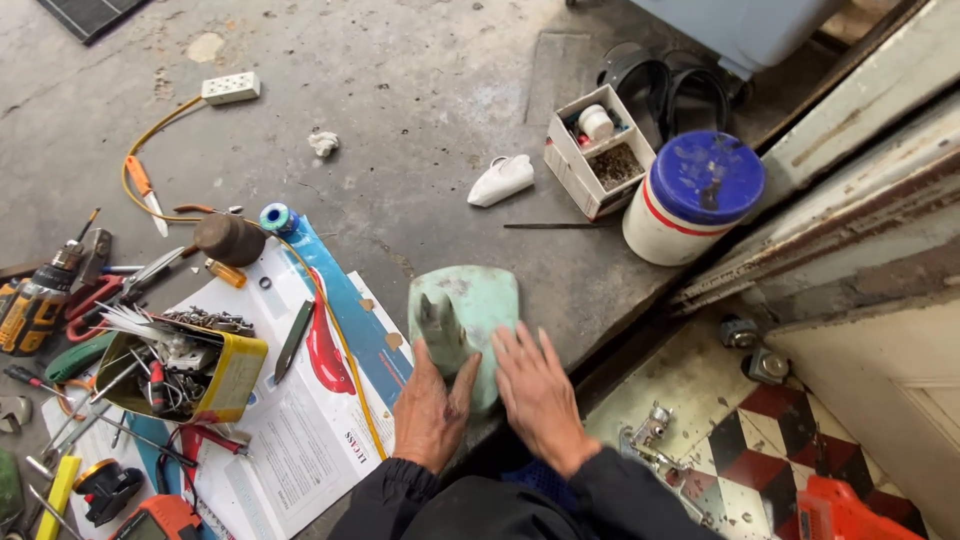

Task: Cleaning a fan base and other components with an air blow gun.

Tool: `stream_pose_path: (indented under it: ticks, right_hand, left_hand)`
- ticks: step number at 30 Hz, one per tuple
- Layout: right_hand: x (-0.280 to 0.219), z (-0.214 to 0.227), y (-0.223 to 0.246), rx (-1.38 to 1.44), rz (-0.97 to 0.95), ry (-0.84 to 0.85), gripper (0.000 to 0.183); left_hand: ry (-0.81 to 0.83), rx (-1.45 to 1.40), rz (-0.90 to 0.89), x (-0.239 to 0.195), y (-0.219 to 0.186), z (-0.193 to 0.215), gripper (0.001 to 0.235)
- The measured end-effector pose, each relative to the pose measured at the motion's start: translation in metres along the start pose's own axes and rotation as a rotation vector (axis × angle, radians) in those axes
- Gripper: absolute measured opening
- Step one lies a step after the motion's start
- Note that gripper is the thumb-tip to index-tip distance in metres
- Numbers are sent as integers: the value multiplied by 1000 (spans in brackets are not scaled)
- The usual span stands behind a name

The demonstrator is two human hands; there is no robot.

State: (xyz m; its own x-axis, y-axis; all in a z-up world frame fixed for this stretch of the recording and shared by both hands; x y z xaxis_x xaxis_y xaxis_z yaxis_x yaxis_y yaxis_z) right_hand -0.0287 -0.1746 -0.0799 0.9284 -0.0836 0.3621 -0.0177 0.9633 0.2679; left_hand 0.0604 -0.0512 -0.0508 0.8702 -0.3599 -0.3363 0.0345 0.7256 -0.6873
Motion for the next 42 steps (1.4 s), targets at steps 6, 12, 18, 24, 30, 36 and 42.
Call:
stream_pose_path:
  ticks: [6,12,18,24,30,36,42]
  right_hand:
    - [6,8,5,202,-88,62,57]
    - [24,-7,-13,61,-90,1,56]
    - [7,-4,-5,115,-130,202,63]
    - [18,-12,-16,59,-115,37,59]
    - [8,-10,-9,94,-88,104,57]
    - [17,-4,-9,100,-81,133,59]
    - [23,-27,-29,32,-50,97,56]
  left_hand:
    - [-104,-132,138,5,-5,-2,65]
    - [9,-95,97,13,-3,-5,104]
    - [62,-73,163,16,19,-15,108]
    - [-17,-32,-137,18,6,-16,104]
    - [30,-70,80,17,12,-15,109]
    - [-86,34,-190,29,24,-21,108]
    - [-54,-158,-47,7,-10,5,81]
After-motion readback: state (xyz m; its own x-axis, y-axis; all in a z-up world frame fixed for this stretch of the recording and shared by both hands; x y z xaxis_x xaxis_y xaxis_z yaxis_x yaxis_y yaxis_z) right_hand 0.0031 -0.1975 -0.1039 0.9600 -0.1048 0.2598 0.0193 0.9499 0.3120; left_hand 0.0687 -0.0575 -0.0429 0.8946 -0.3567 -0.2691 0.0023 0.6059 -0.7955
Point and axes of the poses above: each hand's wrist, its own x-axis towards the middle knuckle, its own z-axis out of the back of the hand, y = z × x, the point moved 8 cm from there along x, towards the middle knuckle, and after that the axes turned 4 degrees about -x, right-handed, at the moved point
